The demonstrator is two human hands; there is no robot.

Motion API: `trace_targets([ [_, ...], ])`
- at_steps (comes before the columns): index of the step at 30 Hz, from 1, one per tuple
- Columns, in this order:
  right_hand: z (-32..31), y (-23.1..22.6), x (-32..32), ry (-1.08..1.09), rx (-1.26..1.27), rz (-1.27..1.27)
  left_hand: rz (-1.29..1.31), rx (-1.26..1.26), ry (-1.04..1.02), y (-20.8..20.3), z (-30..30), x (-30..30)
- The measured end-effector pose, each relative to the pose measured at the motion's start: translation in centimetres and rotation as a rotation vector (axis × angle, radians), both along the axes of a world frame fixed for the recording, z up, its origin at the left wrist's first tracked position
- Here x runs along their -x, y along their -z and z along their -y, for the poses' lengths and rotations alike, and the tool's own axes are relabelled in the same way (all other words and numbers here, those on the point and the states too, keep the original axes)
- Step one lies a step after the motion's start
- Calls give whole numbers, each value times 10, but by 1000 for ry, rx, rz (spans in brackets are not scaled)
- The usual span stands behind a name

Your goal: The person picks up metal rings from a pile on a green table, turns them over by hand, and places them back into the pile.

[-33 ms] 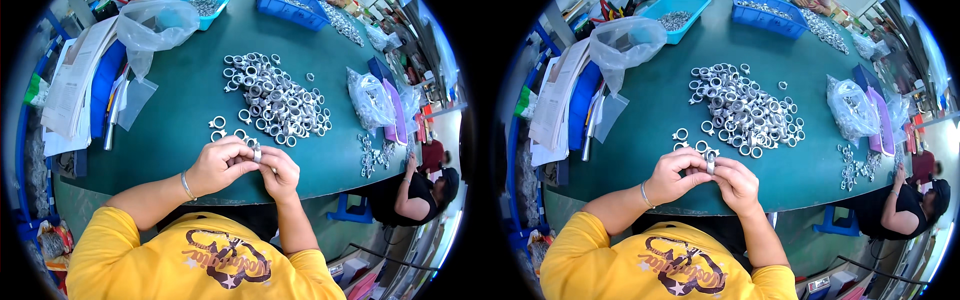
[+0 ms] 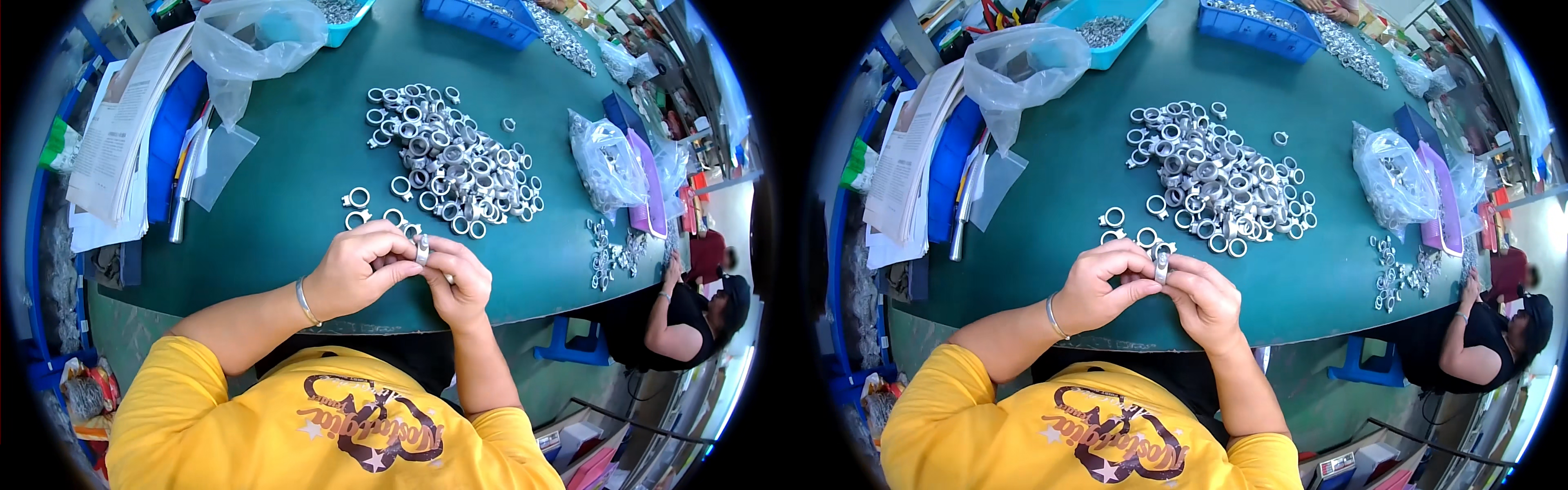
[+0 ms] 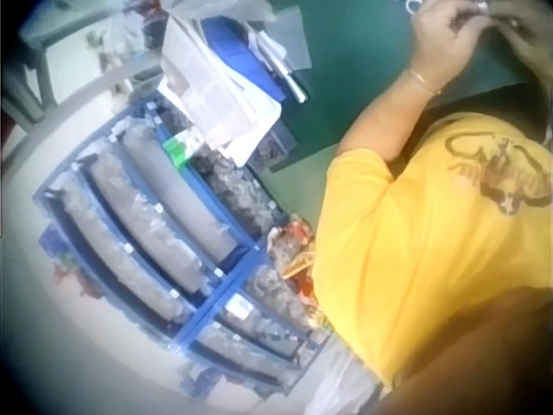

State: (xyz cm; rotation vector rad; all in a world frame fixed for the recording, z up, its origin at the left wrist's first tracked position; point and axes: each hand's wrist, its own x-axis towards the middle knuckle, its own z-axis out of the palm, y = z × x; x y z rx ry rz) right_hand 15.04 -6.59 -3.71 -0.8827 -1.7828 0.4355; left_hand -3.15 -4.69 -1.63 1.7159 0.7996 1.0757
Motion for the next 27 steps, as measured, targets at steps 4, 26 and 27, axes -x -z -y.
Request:
trace_targets([
  [4,12,3,0,-5,418,-377,7,-159,-9,0,0,-2],
  [26,9,-6,-20,-499,829,-757,-41,-388,-91,-2,5,-5],
  [27,9,-5,-21,-480,866,-765,-23,-323,-82,-3,7,-6],
])
